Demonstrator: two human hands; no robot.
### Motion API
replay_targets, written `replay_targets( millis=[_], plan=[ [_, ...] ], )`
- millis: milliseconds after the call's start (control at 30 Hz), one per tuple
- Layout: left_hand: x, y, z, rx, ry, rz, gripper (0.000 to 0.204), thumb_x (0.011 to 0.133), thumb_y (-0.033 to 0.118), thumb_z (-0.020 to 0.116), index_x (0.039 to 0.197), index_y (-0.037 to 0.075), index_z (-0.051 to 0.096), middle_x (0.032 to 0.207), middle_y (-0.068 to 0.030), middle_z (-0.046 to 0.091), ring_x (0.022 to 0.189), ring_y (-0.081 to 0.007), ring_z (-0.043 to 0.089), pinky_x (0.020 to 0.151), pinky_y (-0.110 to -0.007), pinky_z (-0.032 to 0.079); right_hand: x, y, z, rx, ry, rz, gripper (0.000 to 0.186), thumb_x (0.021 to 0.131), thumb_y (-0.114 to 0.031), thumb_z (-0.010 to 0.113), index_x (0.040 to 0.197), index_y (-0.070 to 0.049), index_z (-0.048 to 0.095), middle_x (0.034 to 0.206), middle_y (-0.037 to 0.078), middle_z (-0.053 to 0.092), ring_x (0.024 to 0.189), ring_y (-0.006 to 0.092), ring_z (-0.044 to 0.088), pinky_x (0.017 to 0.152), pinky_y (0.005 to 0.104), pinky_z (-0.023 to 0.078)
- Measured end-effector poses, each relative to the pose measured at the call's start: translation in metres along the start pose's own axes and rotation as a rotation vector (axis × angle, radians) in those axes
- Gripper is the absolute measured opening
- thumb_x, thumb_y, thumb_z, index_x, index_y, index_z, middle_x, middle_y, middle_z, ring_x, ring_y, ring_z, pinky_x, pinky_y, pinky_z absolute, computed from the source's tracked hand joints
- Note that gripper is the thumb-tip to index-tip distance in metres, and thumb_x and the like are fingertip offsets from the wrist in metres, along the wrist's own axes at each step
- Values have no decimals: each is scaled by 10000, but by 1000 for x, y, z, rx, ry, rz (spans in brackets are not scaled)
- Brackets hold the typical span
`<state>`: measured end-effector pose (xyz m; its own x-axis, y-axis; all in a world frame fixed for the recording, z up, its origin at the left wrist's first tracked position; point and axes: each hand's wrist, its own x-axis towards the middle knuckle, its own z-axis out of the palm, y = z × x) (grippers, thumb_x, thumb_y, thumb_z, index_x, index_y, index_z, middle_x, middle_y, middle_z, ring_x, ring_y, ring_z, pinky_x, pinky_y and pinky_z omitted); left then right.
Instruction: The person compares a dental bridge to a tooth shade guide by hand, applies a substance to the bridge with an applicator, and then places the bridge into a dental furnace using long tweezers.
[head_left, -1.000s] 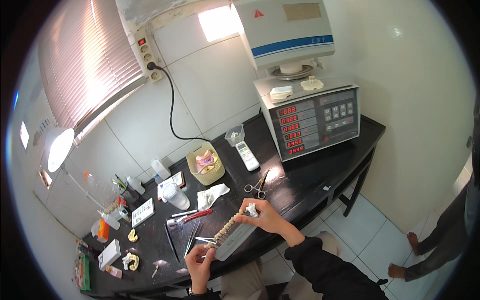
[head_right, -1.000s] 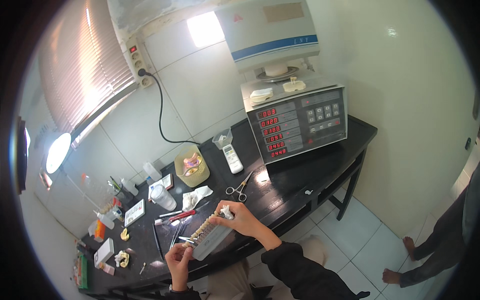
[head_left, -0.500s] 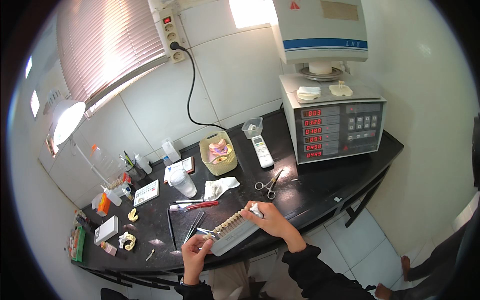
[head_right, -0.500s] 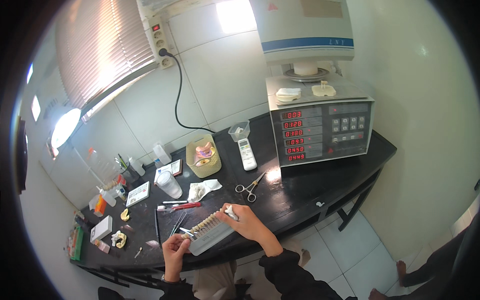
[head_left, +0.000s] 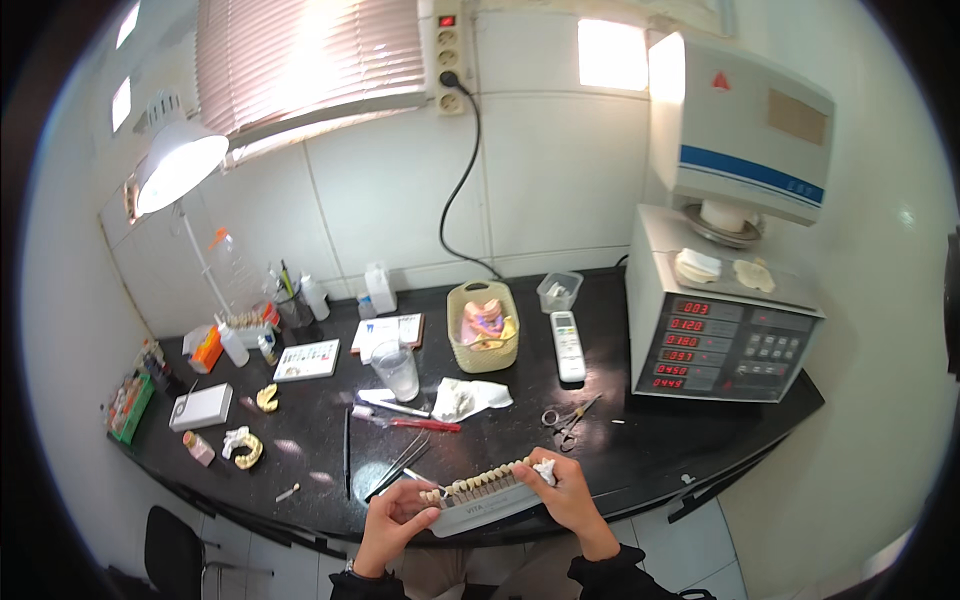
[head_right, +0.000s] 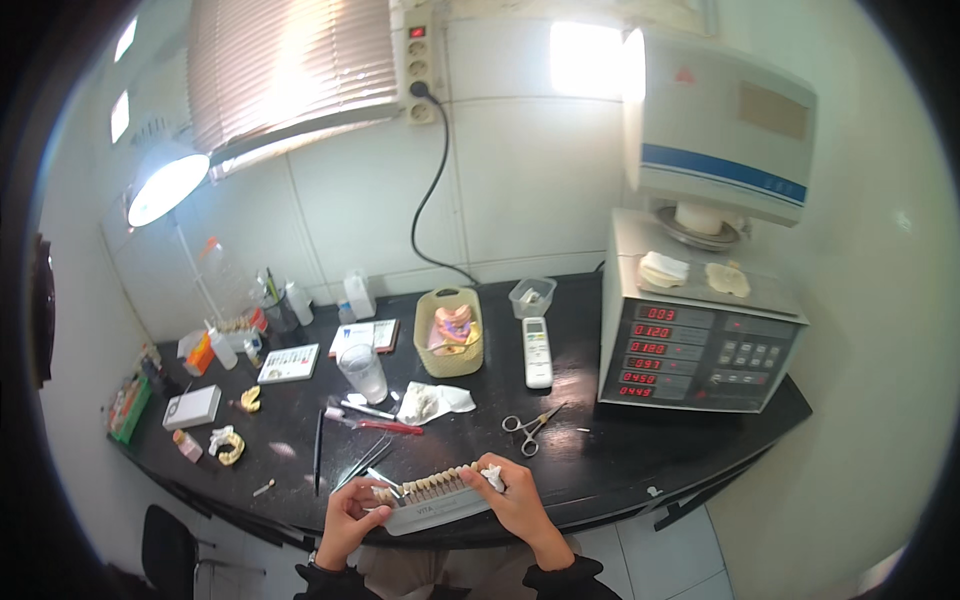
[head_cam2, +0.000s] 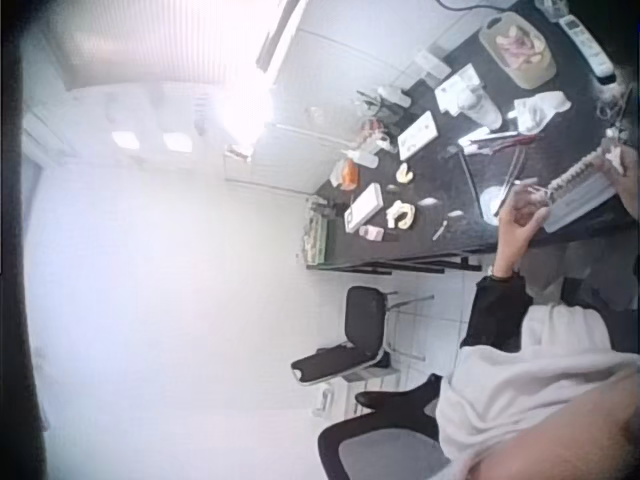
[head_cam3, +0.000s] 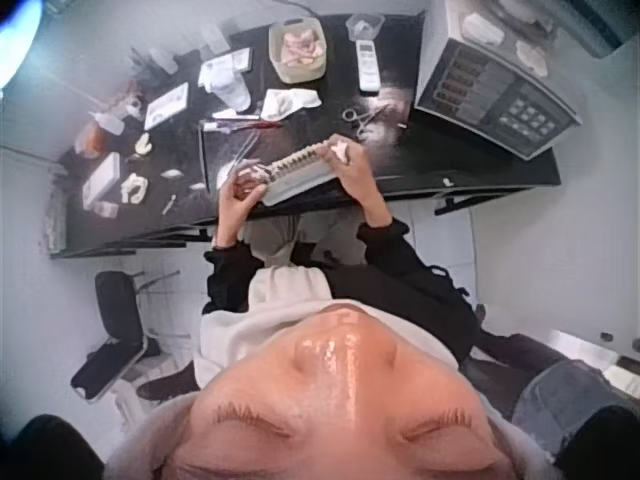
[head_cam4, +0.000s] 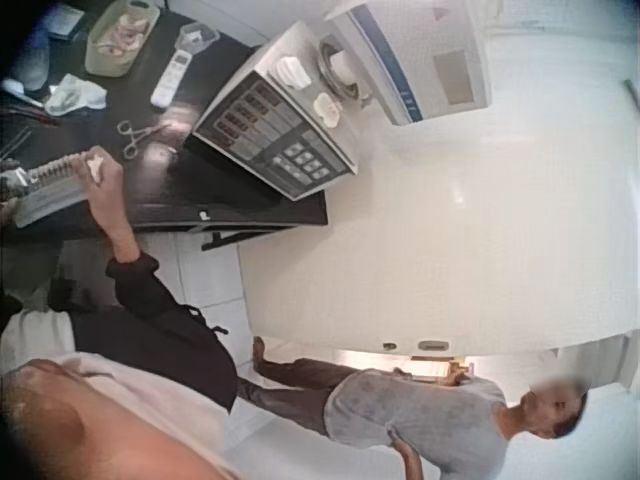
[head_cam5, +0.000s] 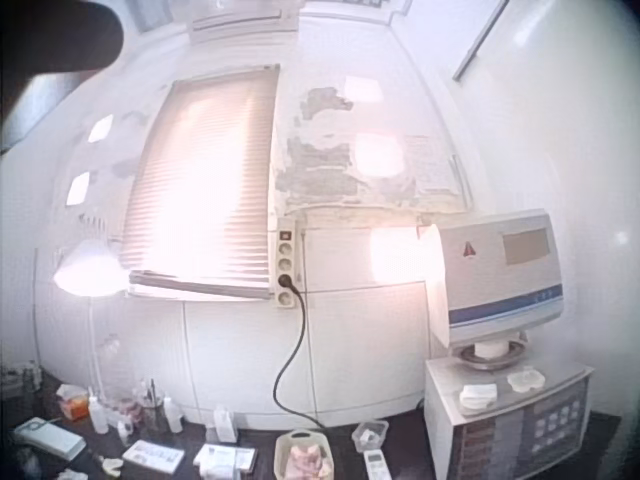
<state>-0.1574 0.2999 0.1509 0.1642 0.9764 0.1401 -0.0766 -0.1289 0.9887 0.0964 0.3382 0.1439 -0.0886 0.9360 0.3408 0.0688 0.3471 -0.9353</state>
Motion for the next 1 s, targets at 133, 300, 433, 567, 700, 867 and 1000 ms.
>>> replay_targets(
  millis=[133, 300, 433, 567, 700, 867, 1000],
  plan=[
    [-7, -2, -7, -86, 42, 42, 451, 834, -17, 687, 1245, -18, 501, 1060, -127, 650, 997, -167, 632, 825, -271, 511, 2, -20, 18, 46, 20, 37, 323, 900, -269, 676, 748, -2, 578, 649, 0, 456, 607, 67, 401, 536, 249, 336],
    [-8, -8, -12, -210, 54, 99, 447, 839, -35, 663, 1253, -19, 496, 1086, -142, 625, 999, -174, 607, 802, -283, 529, 5, -19, 30, 162, 67, 52, 289, 906, -209, 675, 724, -25, 544, 645, -58, 420, 620, 25, 357, 523, 226, 300],
    [-5, 8, -6, -137, -23, 24, 427, 876, 20, 633, 1284, 20, 506, 1069, -76, 603, 1005, -154, 582, 800, -277, 536, -5, -2, 39, 222, 84, 127, 292, 926, -252, 648, 758, -27, 565, 638, -70, 441, 614, 14, 377, 523, 210, 305],
    [4, 1, -10, -28, -79, 53, 409, 873, 42, 646, 1267, 27, 536, 1060, -50, 598, 994, -120, 564, 805, -263, 521, -10, -5, 42, 218, 153, 149, 293, 958, -296, 591, 845, -27, 596, 662, -58, 492, 623, 15, 414, 546, 206, 333],
    [3, -6, -13, -5, -55, 81, 403, 864, 56, 666, 1249, 20, 555, 1055, -51, 596, 990, -104, 549, 795, -248, 513, -4, -14, 46, 151, 128, 19, 246, 958, -259, 568, 979, -23, 636, 781, -37, 545, 728, 24, 453, 657, 183, 365],
    [-1, -7, -12, -76, -12, 88, 413, 842, 30, 684, 1236, 10, 562, 1076, -75, 599, 1006, -120, 555, 813, -249, 499, -8, -11, 38, 172, 19, 16, 206, 931, -206, 597, 1019, -24, 636, 864, -19, 582, 778, 29, 478, 684, 192, 381],
    [-11, -16, -13, -39, 31, 177, 405, 821, -4, 690, 1209, -6, 572, 1090, -92, 610, 1021, -132, 570, 827, -258, 499, -20, -26, 48, 210, 118, 12, 171, 918, -163, 614, 1005, -16, 617, 874, -14, 578, 790, 36, 489, 695, 196, 392]
  ],
)
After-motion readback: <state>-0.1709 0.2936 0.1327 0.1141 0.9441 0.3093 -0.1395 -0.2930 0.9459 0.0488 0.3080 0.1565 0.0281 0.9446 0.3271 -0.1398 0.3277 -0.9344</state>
